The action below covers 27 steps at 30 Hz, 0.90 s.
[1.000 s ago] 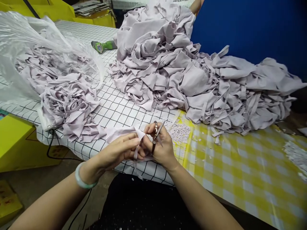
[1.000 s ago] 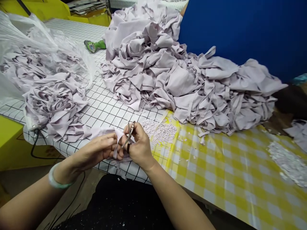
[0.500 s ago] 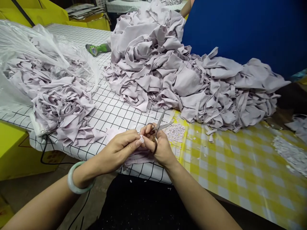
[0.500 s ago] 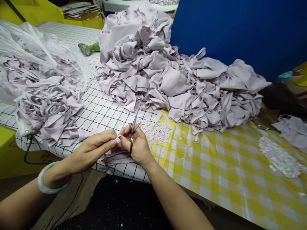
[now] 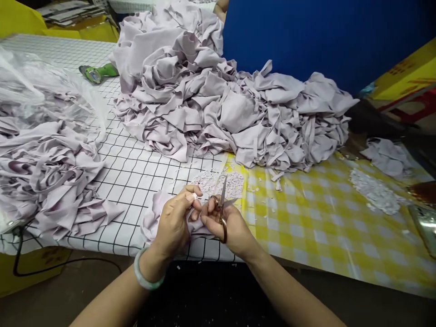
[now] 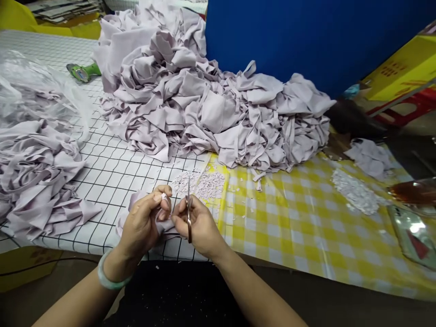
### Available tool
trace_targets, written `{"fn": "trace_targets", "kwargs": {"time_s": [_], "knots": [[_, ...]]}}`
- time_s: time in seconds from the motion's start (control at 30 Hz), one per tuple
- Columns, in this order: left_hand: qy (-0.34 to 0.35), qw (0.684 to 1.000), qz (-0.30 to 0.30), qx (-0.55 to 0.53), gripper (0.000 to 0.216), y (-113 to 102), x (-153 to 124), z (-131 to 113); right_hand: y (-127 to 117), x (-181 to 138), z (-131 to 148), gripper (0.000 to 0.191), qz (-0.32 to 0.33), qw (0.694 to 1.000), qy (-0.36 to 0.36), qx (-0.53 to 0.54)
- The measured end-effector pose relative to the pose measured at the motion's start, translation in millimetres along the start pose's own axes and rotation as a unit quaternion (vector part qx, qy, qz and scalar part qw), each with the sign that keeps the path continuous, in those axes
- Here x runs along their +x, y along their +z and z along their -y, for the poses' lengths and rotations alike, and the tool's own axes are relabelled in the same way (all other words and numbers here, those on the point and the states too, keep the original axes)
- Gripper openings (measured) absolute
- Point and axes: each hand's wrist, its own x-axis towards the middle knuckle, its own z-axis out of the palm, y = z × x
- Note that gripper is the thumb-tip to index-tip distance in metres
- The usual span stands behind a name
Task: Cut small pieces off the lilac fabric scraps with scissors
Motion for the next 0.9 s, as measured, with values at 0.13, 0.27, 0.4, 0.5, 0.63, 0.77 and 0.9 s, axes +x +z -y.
{"fn": "trace_targets", "kwargs": {"time_s": [0.13,0.27,0.4,0.5,0.63,0.77,0.9], "knots": [[0.090,0.980,0.042,0.170,0.031,2.2,-6.2,4.6,-19.8,-17.6,6.2,0.036,-0.066,0.952,-0.093,-0.285],[0.150,0.956,0.076,0.240,0.031,10.5,-8.2,9.1,-35.8,-27.5,13.3,0.042,-0.068,0.907,-0.119,-0.398],[0.165,0.951,0.107,0.237,0.034,14.4,-6.7,12.1,-44.2,-32.8,17.5,0.045,-0.058,0.907,-0.099,-0.405],[0.165,0.955,0.130,0.210,0.029,13.2,-6.0,15.3,-46.0,-36.0,19.9,0.048,-0.041,0.903,-0.095,-0.418],[0.149,0.960,0.142,0.188,0.028,12.0,-7.1,20.6,-46.5,-38.5,23.2,0.047,-0.031,0.900,-0.104,-0.423],[0.114,0.968,0.148,0.170,0.030,11.7,-9.2,25.0,-47.5,-38.9,24.8,0.047,-0.040,0.901,-0.107,-0.419],[0.117,0.968,0.162,0.153,0.027,11.3,-9.0,26.1,-47.7,-38.8,23.9,0.049,-0.043,0.900,-0.096,-0.424]]}}
